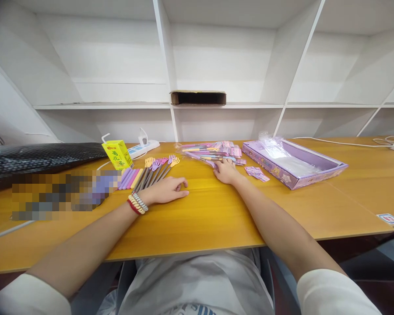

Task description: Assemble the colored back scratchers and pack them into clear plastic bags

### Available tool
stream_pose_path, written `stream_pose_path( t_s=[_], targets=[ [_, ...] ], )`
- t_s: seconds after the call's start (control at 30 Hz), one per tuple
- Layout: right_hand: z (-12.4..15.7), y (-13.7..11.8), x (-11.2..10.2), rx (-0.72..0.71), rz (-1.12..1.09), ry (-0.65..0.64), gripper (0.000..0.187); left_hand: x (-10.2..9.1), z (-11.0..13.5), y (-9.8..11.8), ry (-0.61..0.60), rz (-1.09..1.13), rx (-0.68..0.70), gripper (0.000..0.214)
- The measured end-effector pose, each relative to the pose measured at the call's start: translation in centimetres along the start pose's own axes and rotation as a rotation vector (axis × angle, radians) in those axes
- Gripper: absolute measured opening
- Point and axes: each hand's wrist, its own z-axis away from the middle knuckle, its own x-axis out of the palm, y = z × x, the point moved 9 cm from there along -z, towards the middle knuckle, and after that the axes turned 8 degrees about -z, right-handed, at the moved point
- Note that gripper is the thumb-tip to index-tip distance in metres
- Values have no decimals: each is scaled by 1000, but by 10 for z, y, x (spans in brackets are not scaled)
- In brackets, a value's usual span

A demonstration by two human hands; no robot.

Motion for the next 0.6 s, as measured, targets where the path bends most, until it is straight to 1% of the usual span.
stream_pose_path(
  t_s=[0.1,0.2,0.27,0.43,0.5,0.6],
  targets=[
    [3,-11,-3,-60,-10,-6,50,0,0,0,2,4,-6,43],
    [8,-24,-14,-96,3,31,48,-1,0,0,7,7,-9,39],
    [11,-28,-19,-72,12,23,46,0,0,0,2,10,-15,39],
    [18,-32,-18,59,72,-91,41,0,-1,0,-4,11,-14,40],
    [20,-36,-17,70,78,-94,41,1,-1,-1,-7,8,-8,40],
    [22,-40,-14,83,69,-92,46,1,-1,0,-7,1,0,39]
  ],
)
